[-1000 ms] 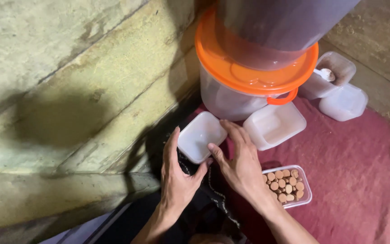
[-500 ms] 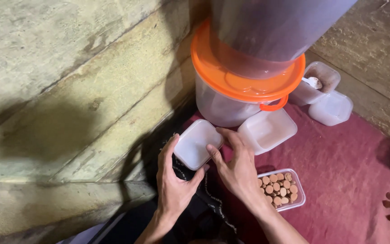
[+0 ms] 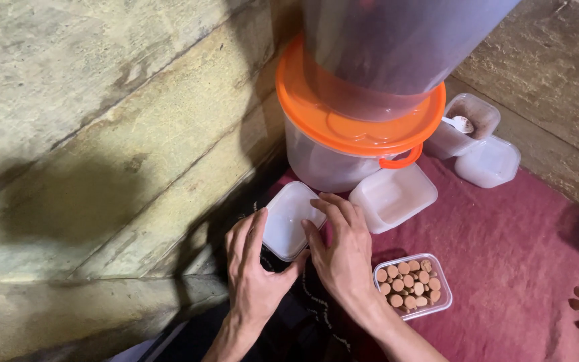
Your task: Packaging incense cones into small plastic containers
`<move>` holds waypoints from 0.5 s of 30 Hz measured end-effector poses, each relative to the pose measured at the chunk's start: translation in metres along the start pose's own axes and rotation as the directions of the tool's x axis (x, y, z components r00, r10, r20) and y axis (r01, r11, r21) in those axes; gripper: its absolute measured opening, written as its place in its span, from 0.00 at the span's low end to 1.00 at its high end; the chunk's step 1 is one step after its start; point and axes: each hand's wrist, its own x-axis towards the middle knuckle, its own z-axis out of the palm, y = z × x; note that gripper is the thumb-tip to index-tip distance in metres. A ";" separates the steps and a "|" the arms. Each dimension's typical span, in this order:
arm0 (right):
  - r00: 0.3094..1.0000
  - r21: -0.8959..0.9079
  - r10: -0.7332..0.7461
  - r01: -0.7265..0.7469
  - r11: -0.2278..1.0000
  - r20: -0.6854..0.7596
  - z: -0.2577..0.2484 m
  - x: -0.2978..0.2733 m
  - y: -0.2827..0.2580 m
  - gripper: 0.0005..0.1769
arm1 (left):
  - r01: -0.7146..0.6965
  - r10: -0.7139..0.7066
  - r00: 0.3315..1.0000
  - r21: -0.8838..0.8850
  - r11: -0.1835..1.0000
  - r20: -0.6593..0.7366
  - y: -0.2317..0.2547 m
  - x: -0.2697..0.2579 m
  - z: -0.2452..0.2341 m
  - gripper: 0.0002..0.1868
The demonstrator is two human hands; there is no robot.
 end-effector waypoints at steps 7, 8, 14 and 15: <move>0.998 0.073 0.061 -0.063 0.995 0.027 0.003 0.003 0.004 0.23 | -0.023 0.023 1.000 0.004 1.000 0.008 0.003 0.002 -0.001 0.43; 0.997 0.086 0.075 -0.077 0.993 0.030 0.005 0.004 0.005 0.23 | -0.013 0.013 1.000 0.013 1.000 0.010 0.002 0.003 -0.001 0.43; 0.998 0.182 0.066 -0.064 0.981 -0.002 0.001 0.004 0.001 0.18 | 0.002 -0.004 0.999 0.042 0.999 0.038 0.001 -0.001 -0.004 0.46; 0.999 0.213 0.051 -0.047 0.976 -0.014 0.001 0.006 -0.001 0.17 | 0.012 -0.013 0.999 0.050 0.999 0.038 0.001 -0.001 -0.004 0.46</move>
